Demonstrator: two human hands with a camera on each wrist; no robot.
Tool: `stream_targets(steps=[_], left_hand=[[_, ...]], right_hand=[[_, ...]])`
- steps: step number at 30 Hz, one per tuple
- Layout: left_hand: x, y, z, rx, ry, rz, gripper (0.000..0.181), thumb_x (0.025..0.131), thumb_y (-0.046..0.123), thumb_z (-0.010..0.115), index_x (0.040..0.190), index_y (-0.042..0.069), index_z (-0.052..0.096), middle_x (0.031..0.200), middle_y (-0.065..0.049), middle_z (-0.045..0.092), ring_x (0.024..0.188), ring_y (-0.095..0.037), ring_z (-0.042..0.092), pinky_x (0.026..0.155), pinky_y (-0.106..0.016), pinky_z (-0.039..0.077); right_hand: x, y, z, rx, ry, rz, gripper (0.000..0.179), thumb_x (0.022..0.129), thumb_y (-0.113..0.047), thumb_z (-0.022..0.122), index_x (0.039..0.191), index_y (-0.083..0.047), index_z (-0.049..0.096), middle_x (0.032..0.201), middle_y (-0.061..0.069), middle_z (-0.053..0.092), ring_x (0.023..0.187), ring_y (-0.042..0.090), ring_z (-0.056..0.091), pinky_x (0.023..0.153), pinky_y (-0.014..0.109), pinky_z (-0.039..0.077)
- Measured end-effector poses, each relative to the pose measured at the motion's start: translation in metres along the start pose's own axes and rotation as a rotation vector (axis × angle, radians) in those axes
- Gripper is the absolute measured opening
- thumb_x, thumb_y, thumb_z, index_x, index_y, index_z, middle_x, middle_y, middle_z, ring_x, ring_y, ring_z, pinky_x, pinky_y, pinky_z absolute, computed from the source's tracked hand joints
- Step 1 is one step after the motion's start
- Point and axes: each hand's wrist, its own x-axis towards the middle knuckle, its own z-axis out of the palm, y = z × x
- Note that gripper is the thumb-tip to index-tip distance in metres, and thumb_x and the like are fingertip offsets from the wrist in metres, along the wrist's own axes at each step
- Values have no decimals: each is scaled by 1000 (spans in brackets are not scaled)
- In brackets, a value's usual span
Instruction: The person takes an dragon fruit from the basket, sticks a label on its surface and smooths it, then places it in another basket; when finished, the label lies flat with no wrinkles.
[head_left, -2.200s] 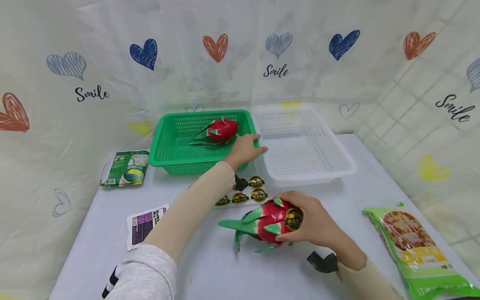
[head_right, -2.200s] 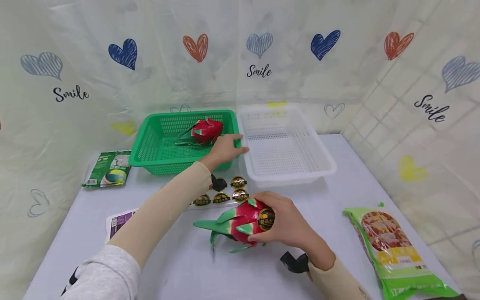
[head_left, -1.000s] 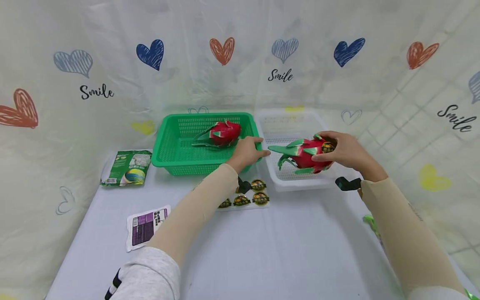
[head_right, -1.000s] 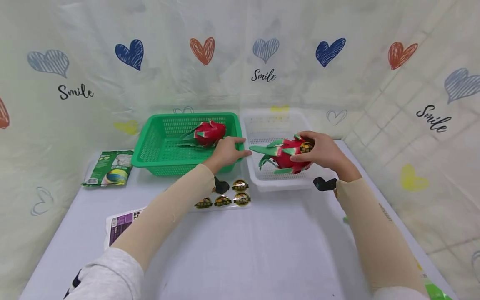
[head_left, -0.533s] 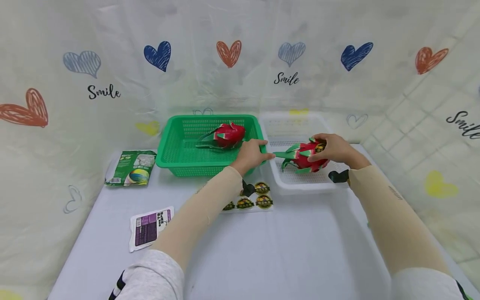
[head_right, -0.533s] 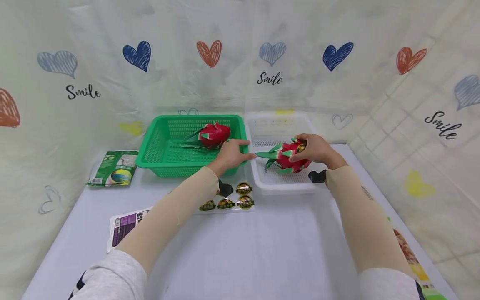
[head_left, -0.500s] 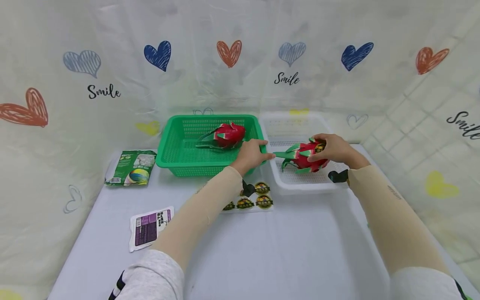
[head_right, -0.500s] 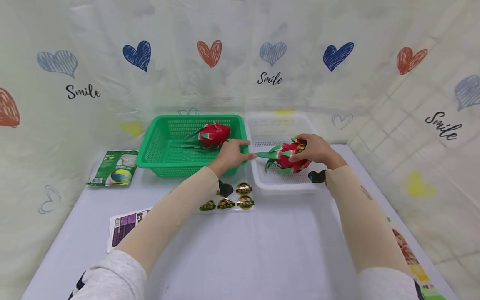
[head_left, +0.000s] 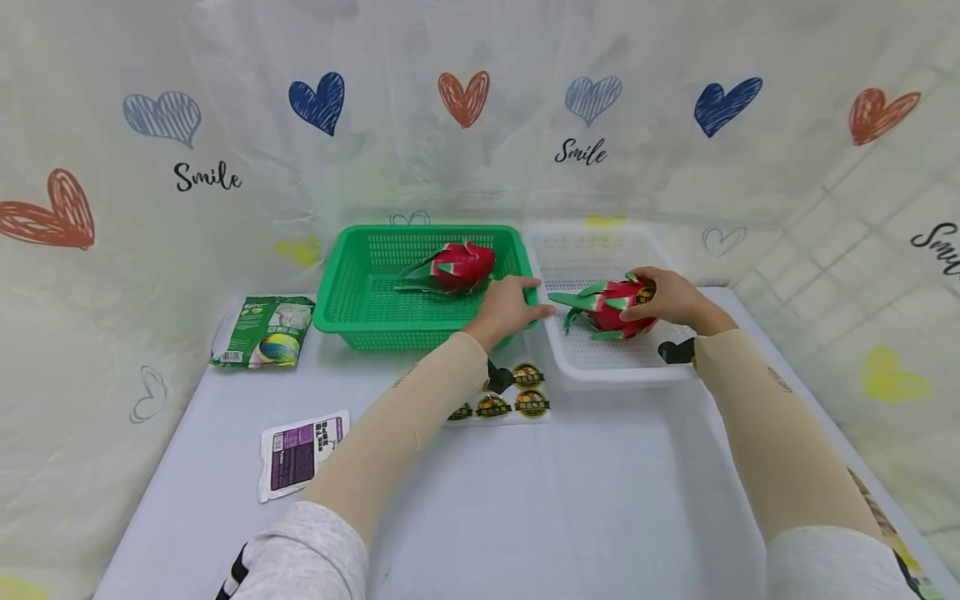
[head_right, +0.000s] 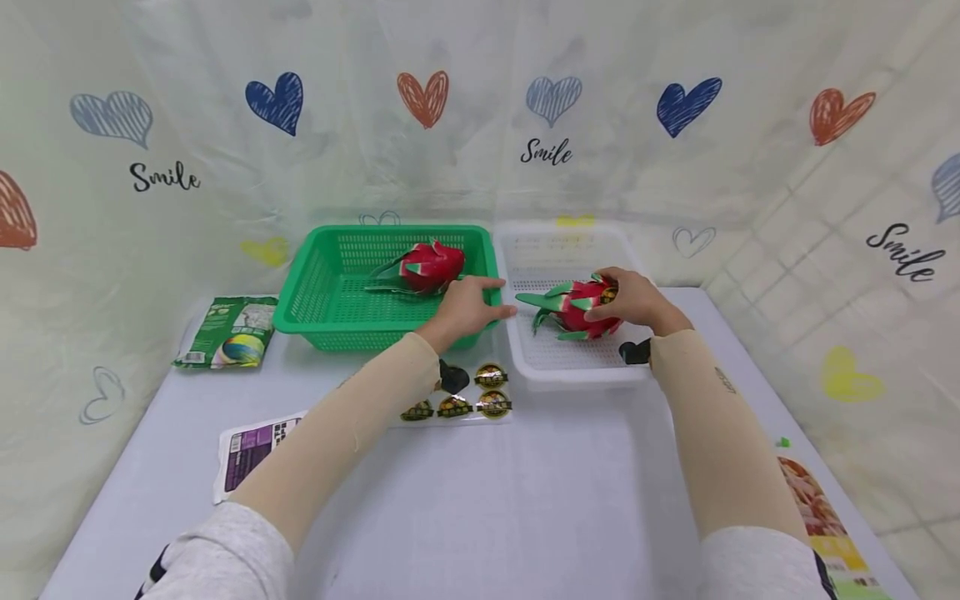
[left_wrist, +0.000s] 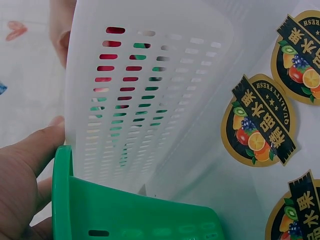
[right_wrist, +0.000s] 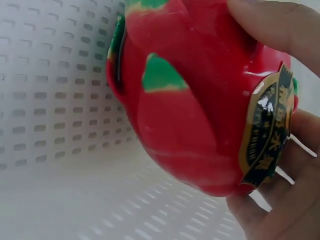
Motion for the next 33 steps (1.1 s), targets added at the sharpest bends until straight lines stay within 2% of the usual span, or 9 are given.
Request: stream_targets(steps=[7, 11, 15, 21, 24, 26, 28, 31, 33], left_hand=[[0, -1, -3, 8, 7, -6, 64, 96, 43, 74, 153, 23, 54, 160, -7, 51, 156, -38, 33, 118, -45, 46], [-2, -3, -3, -9, 19, -9, 63, 96, 42, 74, 152, 22, 54, 160, -7, 50, 157, -39, 31, 119, -47, 45], [-4, -7, -3, -11, 29, -6, 62, 97, 41, 74, 152, 21, 54, 161, -7, 50, 157, -40, 29, 121, -50, 42], [-2, -13, -1, 14, 35, -3, 61, 97, 42, 74, 151, 21, 55, 158, -5, 53, 151, -33, 44, 119, -46, 45], [-3, -12, -1, -13, 54, 11, 55, 98, 37, 73, 148, 20, 58, 141, -8, 66, 135, -29, 57, 103, -39, 55], [-7, -12, -2, -63, 78, 43, 48, 99, 31, 73, 144, 18, 61, 124, -12, 72, 117, -31, 64, 89, -37, 57], [-14, -12, -3, -116, 117, 83, 41, 99, 27, 72, 138, 17, 65, 117, -11, 73, 107, -28, 64, 76, -35, 55], [-32, -14, -8, -192, 178, 139, 33, 97, 25, 74, 129, 16, 70, 123, -8, 72, 109, -27, 66, 83, -35, 56], [-46, -19, -10, -265, 224, 161, 28, 96, 23, 75, 123, 15, 72, 129, -5, 70, 117, -25, 65, 93, -34, 58]], right_hand=[[-1, -5, 0, 14, -4, -31, 93, 89, -30, 83, 160, -3, 29, 160, 31, 34, 136, 48, 42, 113, 66, 41], [-7, -10, 0, 47, -7, -39, 94, 92, -35, 80, 162, -3, 26, 164, 31, 28, 148, 53, 32, 119, 69, 34], [-13, -16, -2, 81, 19, -36, 88, 99, -42, 70, 163, -3, 23, 164, 33, 27, 151, 57, 25, 120, 70, 30], [-23, -23, -5, 123, 106, -16, 72, 105, -45, 57, 160, -5, 32, 161, 30, 35, 148, 53, 32, 116, 70, 36], [-33, -28, -4, 138, 142, -23, 66, 106, -47, 55, 155, -5, 40, 157, 28, 42, 145, 49, 38, 113, 69, 39], [-42, -33, -2, 132, 163, -37, 63, 106, -49, 54, 151, -6, 46, 152, 27, 49, 140, 46, 45, 108, 67, 43], [-51, -39, 1, 116, 186, -56, 58, 106, -49, 54, 147, -7, 52, 145, 25, 57, 133, 42, 53, 102, 63, 48], [-65, -51, 7, 89, 219, -94, 50, 106, -46, 55, 139, -9, 60, 132, 22, 68, 120, 37, 63, 92, 51, 52], [-74, -59, 12, 75, 243, -122, 43, 106, -42, 58, 134, -10, 64, 127, 19, 71, 112, 33, 66, 88, 43, 53]])
